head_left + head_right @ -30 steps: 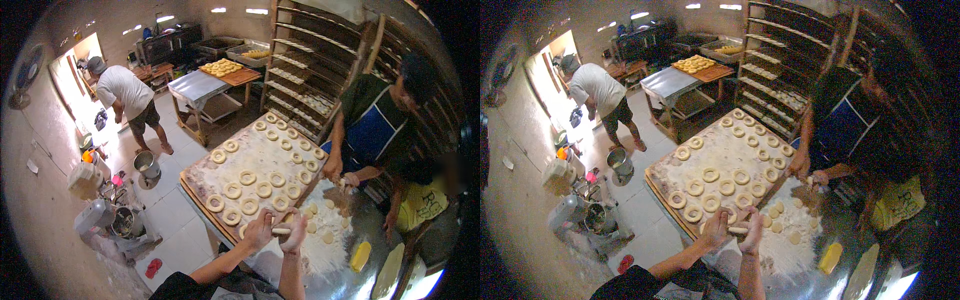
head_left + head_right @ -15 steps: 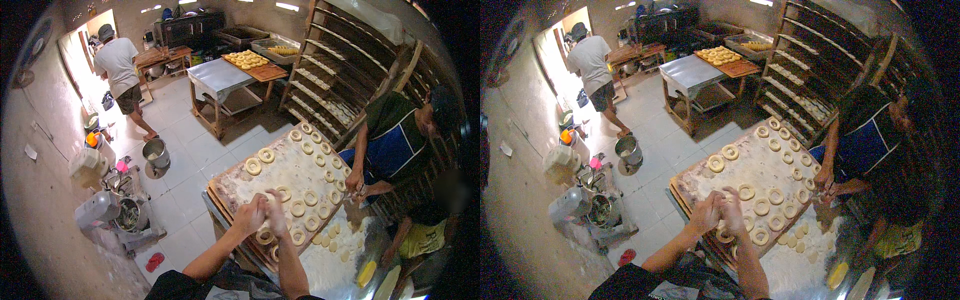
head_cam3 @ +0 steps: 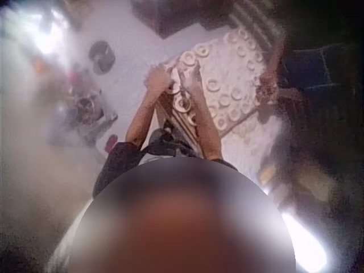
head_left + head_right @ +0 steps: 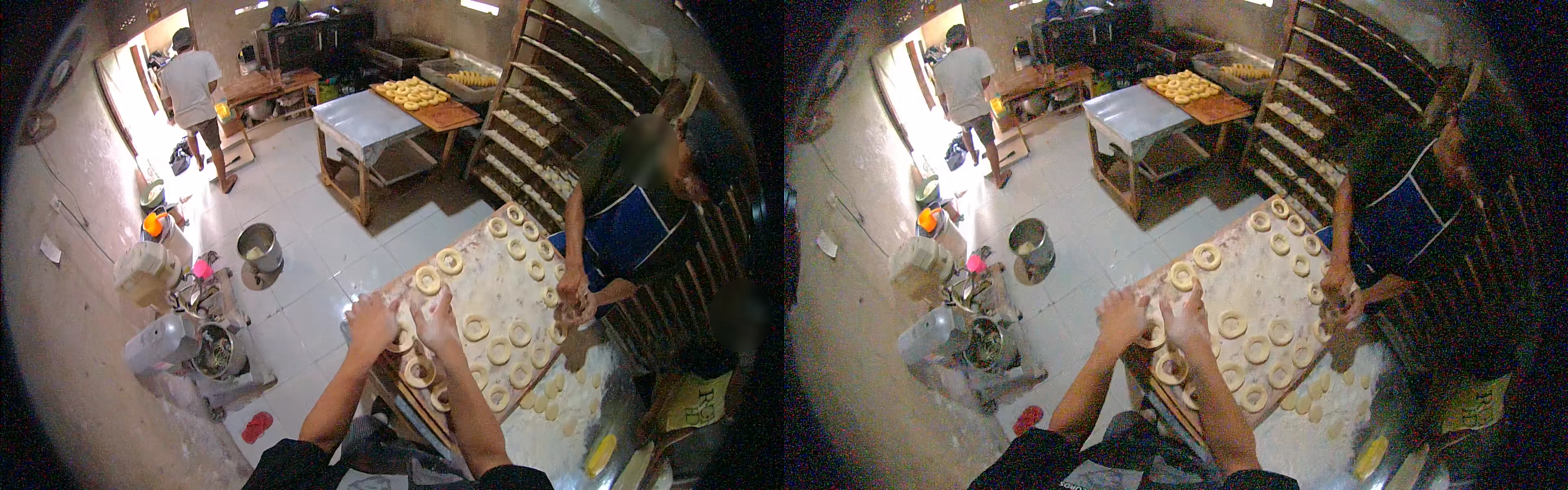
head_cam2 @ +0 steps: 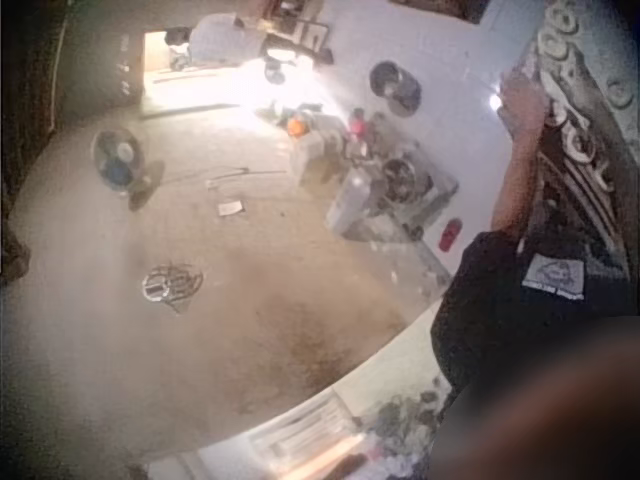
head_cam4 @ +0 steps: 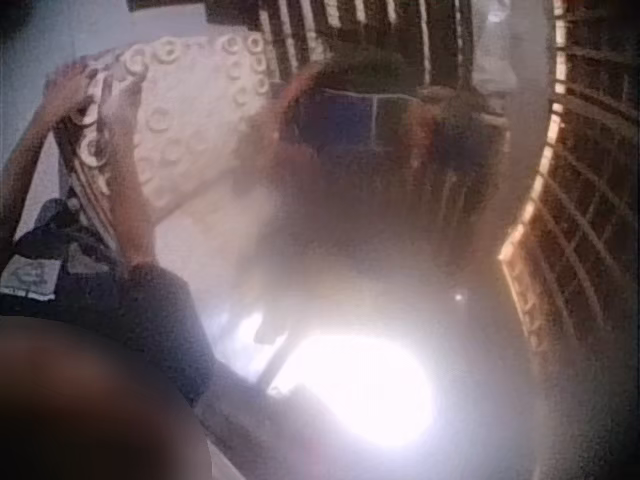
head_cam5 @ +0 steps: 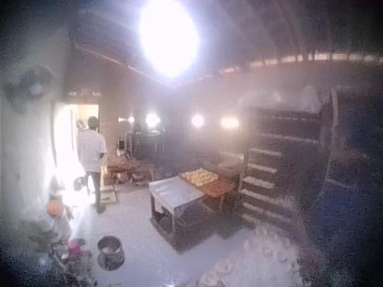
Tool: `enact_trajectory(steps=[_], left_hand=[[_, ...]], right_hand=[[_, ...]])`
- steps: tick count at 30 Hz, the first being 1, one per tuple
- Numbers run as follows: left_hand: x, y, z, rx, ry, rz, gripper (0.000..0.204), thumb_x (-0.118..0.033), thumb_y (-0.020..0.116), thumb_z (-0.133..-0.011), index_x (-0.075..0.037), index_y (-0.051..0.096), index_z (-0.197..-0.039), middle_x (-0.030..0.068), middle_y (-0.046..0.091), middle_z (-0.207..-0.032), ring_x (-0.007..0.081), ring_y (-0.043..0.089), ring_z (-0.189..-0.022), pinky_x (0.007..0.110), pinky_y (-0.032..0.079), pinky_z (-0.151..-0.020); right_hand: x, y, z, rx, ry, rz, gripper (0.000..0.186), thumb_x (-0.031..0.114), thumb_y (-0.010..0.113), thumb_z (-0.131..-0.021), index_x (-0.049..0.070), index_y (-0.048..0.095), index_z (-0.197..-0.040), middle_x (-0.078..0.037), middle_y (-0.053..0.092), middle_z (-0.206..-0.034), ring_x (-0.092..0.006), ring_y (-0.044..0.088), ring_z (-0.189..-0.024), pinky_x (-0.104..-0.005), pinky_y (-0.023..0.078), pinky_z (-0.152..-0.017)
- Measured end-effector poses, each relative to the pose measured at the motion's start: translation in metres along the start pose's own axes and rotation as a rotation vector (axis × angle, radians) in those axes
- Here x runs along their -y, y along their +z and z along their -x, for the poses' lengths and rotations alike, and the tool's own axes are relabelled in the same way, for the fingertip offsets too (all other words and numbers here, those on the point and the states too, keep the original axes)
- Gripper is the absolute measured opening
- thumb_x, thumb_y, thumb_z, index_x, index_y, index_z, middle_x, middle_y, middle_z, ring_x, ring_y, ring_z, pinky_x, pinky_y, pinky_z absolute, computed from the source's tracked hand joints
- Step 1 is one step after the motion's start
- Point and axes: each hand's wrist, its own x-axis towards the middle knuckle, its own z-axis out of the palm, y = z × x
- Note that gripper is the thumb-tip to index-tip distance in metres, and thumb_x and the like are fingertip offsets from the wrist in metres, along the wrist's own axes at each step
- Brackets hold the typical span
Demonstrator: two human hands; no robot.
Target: The person shapes small dough pieces into rings by hand and places them on a wooden board. Other workers are also shaping dough nearby in a bakery setting.
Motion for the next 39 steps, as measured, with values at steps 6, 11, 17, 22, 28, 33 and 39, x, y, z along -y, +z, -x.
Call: enact_trajectory(steps=[6, 11, 17, 22, 28, 33, 39], left_hand=[[0.023, 0.007, 0.027, 0.042, 0.122, 0.017, 0.071, -0.042, 0.074, -0.081, -0.01, 0.045, -0.137, 0.0267, 0.053, -0.128, 0.0462, 0.051, -0.12, 0.064, 0.038, -0.099], [0.034, 0.03, 0.025, 0.086, 0.137, -0.033, 0.071, -0.037, 0.075, -0.078, -0.008, 0.046, -0.136, 0.0212, 0.052, -0.132, 0.0437, 0.049, -0.123, 0.061, 0.04, -0.1], [0.052, 0.049, 0.006, 0.127, 0.237, -0.028, 0.083, -0.034, 0.07, -0.081, 0.004, 0.034, -0.145, 0.028, 0.047, -0.142, 0.0477, 0.045, -0.129, 0.053, 0.037, -0.108], [0.034, 0.035, 0.016, 0.13, 0.183, -0.013, 0.076, -0.026, 0.068, -0.084, 0.003, 0.034, -0.146, 0.0307, 0.047, -0.139, 0.0484, 0.045, -0.126, 0.053, 0.035, -0.109], [-0.047, 0.059, 0.068, -0.383, 0.405, 0.326, 0.05, -0.012, 0.061, -0.091, 0.0, 0.046, -0.137, 0.0232, 0.056, -0.124, 0.0389, 0.054, -0.112, 0.048, 0.043, -0.098], [-0.196, 0.128, 0.18, 0.243, 0.467, 0.679, 0.019, -0.006, 0.057, -0.092, -0.005, 0.06, -0.111, 0.0121, 0.065, -0.093, 0.0246, 0.063, -0.085, 0.036, 0.05, -0.077], [-0.277, 0.158, 0.273, 0.453, 0.698, 0.49, 0.024, -0.023, 0.064, -0.096, -0.003, 0.067, -0.109, 0.0213, 0.07, -0.084, 0.0325, 0.072, -0.078, 0.038, 0.055, -0.069]], right_hand=[[-0.015, 0.017, 0.021, 0.027, -0.215, 0.496, 0.092, 0.037, 0.072, -0.083, -0.002, 0.021, -0.149, -0.036, 0.057, -0.117, -0.0504, 0.058, -0.11, -0.0531, 0.046, -0.098], [-0.026, 0.032, 0.021, 0.015, -0.365, 0.573, 0.09, 0.037, 0.072, -0.084, -0.001, 0.023, -0.15, -0.032, 0.058, -0.112, -0.0452, 0.06, -0.104, -0.0518, 0.049, -0.091], [-0.048, 0.017, 0.04, -0.232, -0.509, 0.285, 0.077, 0.036, 0.065, -0.088, -0.001, 0.033, -0.147, -0.037, 0.056, -0.12, -0.0463, 0.057, -0.113, -0.0521, 0.046, -0.098], [-0.151, -0.062, 0.126, -0.461, -0.435, 0.018, 0.052, 0.027, 0.062, -0.09, 0.005, 0.049, -0.135, -0.026, 0.059, -0.122, -0.043, 0.057, -0.111, -0.0487, 0.046, -0.099], [-0.308, -0.195, 0.234, -0.709, 0.246, 0.309, 0.029, 0.024, 0.065, -0.089, 0.015, 0.065, -0.117, -0.016, 0.066, -0.108, -0.037, 0.062, -0.106, -0.0458, 0.051, -0.089], [-0.33, -0.22, 0.24, -0.431, 0.001, 0.625, 0.035, 0.031, 0.065, -0.088, 0.01, 0.062, -0.116, -0.017, 0.067, -0.099, -0.0372, 0.066, -0.099, -0.0492, 0.053, -0.083], [-0.331, -0.234, 0.291, -0.363, 0.03, -0.199, 0.039, 0.026, 0.079, -0.083, 0.003, 0.056, -0.104, -0.011, 0.065, -0.089, -0.0209, 0.063, -0.085, -0.0354, 0.052, -0.08]])
